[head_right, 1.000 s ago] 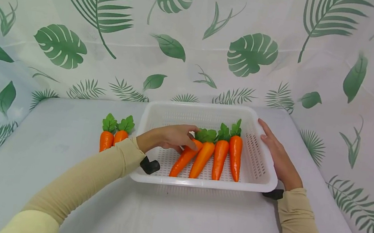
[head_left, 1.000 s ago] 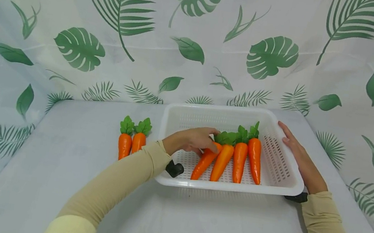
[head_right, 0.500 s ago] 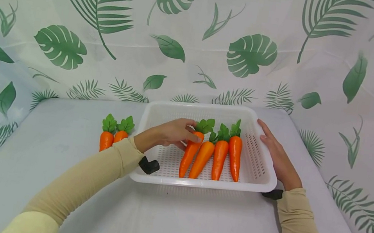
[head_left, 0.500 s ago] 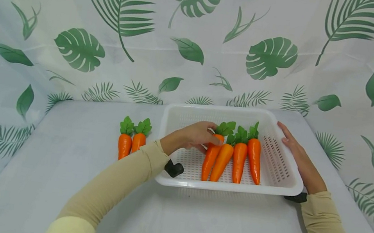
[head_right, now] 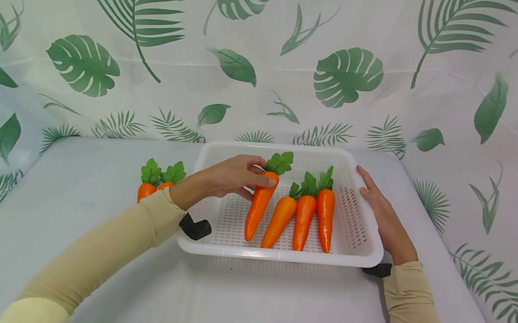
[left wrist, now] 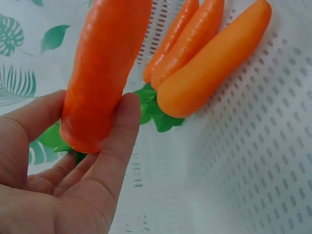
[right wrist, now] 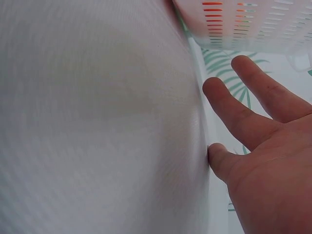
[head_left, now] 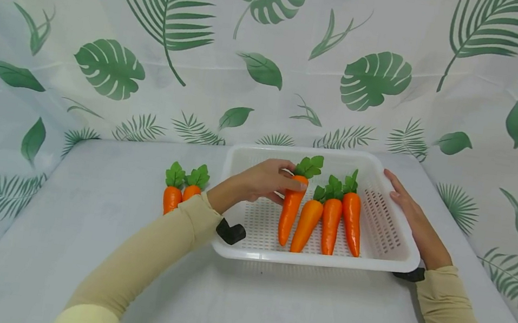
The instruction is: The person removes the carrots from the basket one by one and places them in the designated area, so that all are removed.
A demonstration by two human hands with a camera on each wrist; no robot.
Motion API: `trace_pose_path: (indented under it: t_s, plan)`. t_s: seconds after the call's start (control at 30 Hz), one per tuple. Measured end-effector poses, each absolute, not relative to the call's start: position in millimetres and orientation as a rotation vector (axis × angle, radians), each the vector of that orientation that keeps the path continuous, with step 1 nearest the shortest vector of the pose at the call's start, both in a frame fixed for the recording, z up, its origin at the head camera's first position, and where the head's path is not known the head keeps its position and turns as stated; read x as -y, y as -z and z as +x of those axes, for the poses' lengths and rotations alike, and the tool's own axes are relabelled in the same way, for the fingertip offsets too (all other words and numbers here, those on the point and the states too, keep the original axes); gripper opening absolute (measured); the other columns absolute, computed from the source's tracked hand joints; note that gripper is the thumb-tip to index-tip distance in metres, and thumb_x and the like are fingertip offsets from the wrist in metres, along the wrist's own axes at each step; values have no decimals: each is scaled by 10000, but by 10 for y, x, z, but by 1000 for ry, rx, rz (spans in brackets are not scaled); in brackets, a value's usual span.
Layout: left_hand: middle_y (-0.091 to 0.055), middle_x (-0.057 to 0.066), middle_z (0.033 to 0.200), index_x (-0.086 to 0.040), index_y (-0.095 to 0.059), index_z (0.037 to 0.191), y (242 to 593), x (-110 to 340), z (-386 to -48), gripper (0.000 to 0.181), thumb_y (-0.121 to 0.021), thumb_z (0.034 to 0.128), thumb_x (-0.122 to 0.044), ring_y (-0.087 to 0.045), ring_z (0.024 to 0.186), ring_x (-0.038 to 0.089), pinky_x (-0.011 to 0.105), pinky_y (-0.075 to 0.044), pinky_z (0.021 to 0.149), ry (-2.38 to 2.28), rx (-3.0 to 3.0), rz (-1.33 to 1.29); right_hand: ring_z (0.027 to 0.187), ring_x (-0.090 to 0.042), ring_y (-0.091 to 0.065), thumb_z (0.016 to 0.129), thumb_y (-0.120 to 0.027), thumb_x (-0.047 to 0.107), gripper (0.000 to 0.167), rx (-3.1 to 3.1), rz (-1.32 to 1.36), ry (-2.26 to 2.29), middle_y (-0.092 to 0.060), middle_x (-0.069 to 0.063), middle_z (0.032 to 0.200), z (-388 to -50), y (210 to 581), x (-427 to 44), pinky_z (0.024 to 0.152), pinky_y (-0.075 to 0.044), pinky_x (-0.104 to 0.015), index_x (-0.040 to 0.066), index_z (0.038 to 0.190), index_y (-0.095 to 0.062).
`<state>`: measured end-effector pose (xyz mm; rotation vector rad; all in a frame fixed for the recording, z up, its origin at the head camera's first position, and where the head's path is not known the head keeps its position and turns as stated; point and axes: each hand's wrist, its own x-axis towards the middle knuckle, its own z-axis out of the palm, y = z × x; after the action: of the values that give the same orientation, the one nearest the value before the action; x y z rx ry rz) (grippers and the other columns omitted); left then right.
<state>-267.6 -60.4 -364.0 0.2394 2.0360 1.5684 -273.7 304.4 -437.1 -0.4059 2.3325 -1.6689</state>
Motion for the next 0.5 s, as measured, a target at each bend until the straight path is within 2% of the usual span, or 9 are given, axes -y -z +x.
trace_pose_path:
  t_s: [0.1,0.27,0.37,0.5]
  plan:
    - [-637,183,1386,13,-458,1520,3589,636,-2668,602,-746,1032,-192,-696,1093,317,406,-642,873,-1595,-2024,266,1118,55,-545,1166,-258,411,668,-2291,-390,1692,-101,-325,1719,-2788,4348,-3031,861,-573,-197,267,1724,80]
    - [-611,186,1439,18,-427,1548,3498,717,-2618,624,-733,1039,-175,-701,1122,319,421,-638,889,-1649,-2002,260,1147,9,-550,1168,-265,433,641,-2303,-389,1696,-123,-293,1729,-2733,4353,-3047,854,-595,-240,345,1730,29]
    - [-629,175,1404,11,-456,1519,3466,784,-2592,575,-723,1046,-175,-704,1119,321,420,-634,899,-1674,-2012,260,1156,-4,-548,1167,-270,439,638,-2302,-392,1702,-123,-285,1732,-2736,4359,-3047,855,-596,-242,359,1730,18]
    - [-652,171,1334,-5,-494,1480,3449,887,-2573,533,-731,1042,-196,-712,1107,329,413,-631,909,-1690,-2042,256,1126,38,-548,1167,-261,416,661,-2299,-391,1694,-101,-321,1722,-2797,4345,-3029,862,-583,-213,288,1725,70]
